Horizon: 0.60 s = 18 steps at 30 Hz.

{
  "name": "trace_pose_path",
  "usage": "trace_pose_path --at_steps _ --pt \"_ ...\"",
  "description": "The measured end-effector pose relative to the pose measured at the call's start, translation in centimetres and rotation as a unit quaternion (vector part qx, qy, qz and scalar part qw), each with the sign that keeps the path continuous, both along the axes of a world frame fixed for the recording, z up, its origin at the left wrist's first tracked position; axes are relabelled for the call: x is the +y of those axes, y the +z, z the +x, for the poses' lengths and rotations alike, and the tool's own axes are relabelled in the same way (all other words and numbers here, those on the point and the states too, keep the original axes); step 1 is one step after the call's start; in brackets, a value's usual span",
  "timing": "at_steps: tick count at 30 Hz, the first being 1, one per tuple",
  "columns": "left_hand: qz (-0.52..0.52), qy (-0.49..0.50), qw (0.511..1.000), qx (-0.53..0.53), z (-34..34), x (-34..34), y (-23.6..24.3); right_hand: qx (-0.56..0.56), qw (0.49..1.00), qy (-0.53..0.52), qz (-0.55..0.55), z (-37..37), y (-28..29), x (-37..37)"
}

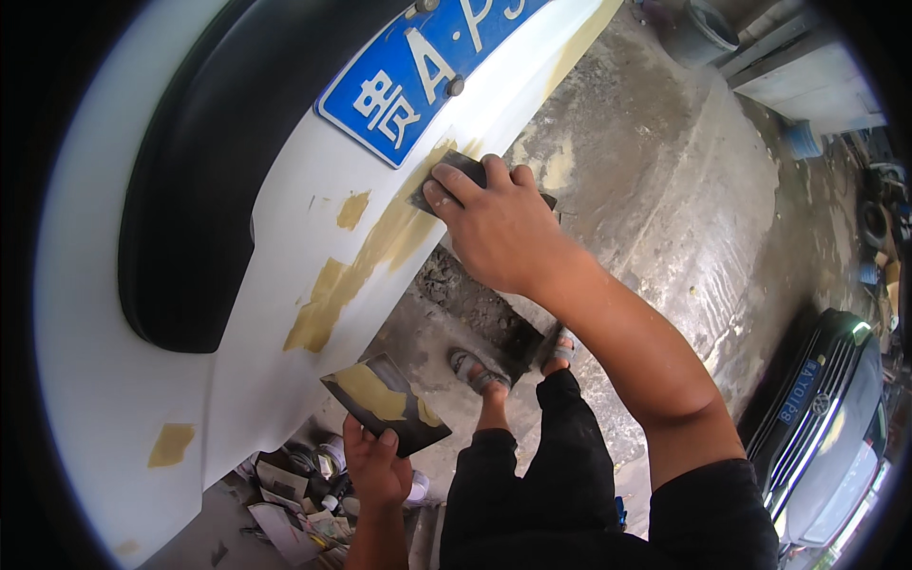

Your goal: The person applies beige body filler to the rear panel of a white vehicle using a handheld spreader and a mixing board.

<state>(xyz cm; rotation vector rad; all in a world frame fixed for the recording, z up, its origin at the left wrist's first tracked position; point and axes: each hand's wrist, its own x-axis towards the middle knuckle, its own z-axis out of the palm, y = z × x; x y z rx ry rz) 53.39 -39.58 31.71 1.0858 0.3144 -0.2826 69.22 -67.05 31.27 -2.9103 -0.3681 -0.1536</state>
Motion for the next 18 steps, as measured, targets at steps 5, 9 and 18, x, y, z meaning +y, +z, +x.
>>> trace_pose_path --at_steps 5,9,18 --pt "-0.012 -0.007 1.000 -0.003 0.6 0.2 -0.4 0.026 0.999 0.008 0.029 -2.8 -1.6 -1.2" --pt "-0.027 -0.009 1.000 0.008 1.0 -0.7 0.5 0.045 0.935 0.024 0.352 -8.1 -0.1 -0.8" --pt "-0.044 0.057 0.997 -0.038 2.8 -4.4 2.1 0.147 0.873 0.073 0.458 -15.8 -3.6 0.2"
